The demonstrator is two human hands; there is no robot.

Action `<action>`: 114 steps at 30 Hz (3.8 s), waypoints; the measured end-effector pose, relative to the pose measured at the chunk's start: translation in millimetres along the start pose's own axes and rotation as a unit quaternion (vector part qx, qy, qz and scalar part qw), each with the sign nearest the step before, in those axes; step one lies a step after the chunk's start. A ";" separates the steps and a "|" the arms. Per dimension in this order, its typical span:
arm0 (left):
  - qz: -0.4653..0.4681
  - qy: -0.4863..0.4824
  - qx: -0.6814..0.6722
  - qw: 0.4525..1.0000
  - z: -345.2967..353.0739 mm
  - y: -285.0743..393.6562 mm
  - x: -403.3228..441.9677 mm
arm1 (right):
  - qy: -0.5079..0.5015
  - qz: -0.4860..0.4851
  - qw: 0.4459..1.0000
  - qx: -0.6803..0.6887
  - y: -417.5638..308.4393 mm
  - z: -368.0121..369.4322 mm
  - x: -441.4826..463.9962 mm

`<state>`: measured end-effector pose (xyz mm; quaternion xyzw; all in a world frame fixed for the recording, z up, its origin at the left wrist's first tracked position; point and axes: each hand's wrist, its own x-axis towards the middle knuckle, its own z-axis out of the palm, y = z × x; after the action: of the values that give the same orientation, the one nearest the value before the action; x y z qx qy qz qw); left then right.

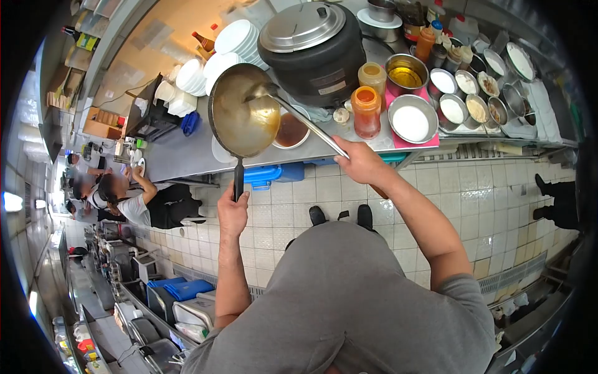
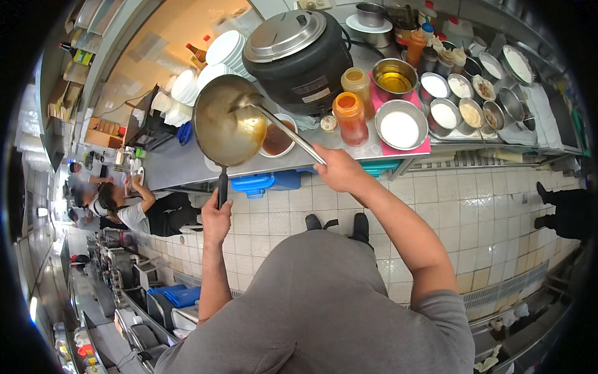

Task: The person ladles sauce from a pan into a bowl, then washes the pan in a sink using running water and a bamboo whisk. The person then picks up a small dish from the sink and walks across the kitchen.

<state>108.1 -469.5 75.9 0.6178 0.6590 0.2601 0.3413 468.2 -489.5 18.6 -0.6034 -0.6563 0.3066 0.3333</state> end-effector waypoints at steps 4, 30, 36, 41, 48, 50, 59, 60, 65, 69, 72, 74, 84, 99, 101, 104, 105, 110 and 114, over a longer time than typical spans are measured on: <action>0.019 0.010 -0.025 0.999 3.0 -7.5 2.8 | -0.078 -0.022 0.993 0.082 18.2 -9.4 -30.3; 0.073 0.035 0.064 0.995 17.9 -2.0 1.3 | -0.130 0.012 0.974 -0.183 -27.5 -47.2 -32.6; 0.112 0.057 0.023 0.992 22.2 -13.9 7.3 | -0.141 0.018 0.952 -0.270 -28.1 -55.4 -49.2; 0.113 0.062 0.025 0.991 10.9 -16.9 19.5 | -0.184 0.042 0.921 -0.341 -49.8 -76.6 -51.6; 0.068 0.086 -0.008 0.994 5.5 -27.7 6.7 | -0.079 0.024 0.980 -0.182 -57.9 -73.1 -58.4; 0.076 0.105 -0.034 0.991 11.9 -39.8 6.3 | -0.069 0.000 0.984 -0.162 -54.4 -74.4 -56.8; -0.125 0.105 -0.331 0.929 68.7 3.7 -66.9 | -0.217 0.160 0.917 0.295 -21.0 -78.3 -45.5; -0.135 0.106 -0.382 0.908 85.0 7.4 -77.6 | -0.248 0.157 0.900 0.322 -17.8 -78.5 -43.4; -0.217 0.174 -0.505 0.817 178.6 60.4 -166.3 | -0.500 0.110 0.759 0.402 16.2 -87.8 -25.9; -0.309 0.229 -0.583 0.716 241.0 78.8 -247.6 | -0.676 0.175 0.602 0.386 41.3 -61.7 -40.3; -0.348 0.300 -0.640 0.616 300.8 80.9 -318.0 | -0.738 0.215 0.593 0.242 28.0 -37.3 -85.0; -0.364 0.351 -0.663 0.552 346.3 87.9 -369.2 | -0.776 0.237 0.549 0.201 25.9 -25.7 -119.9; -0.245 0.622 -0.713 0.211 598.5 231.1 -594.1 | -0.928 0.277 0.249 -0.026 24.9 -63.1 -351.6; -0.034 0.854 -0.504 -0.125 944.4 512.3 -730.2 | -0.926 0.103 -0.139 -0.337 198.0 -377.5 -741.4; -0.011 0.852 -0.509 -0.119 977.3 535.9 -742.3 | -0.874 -0.216 -0.290 -0.325 203.2 -411.2 -776.4; 0.018 0.875 -0.437 -0.209 1014.4 566.5 -754.2 | -0.846 -0.307 -0.351 -0.259 226.2 -409.3 -831.1; 0.075 0.882 -0.429 -0.178 1033.5 573.9 -759.2 | -0.853 -0.317 -0.348 -0.224 226.5 -405.5 -849.3; 0.107 0.887 -0.398 -0.206 1076.9 600.6 -808.7 | -0.878 -0.340 -0.267 -0.203 223.7 -362.3 -953.8; 0.125 0.887 -0.347 -0.277 1081.3 624.7 -854.9 | -0.886 -0.338 -0.200 -0.248 252.0 -336.9 -1034.1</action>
<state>1342.9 -1339.4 -19.9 0.4375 0.0470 -0.7475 0.4976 939.6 -1498.8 -55.3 -0.5313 0.4438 -0.1974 0.6941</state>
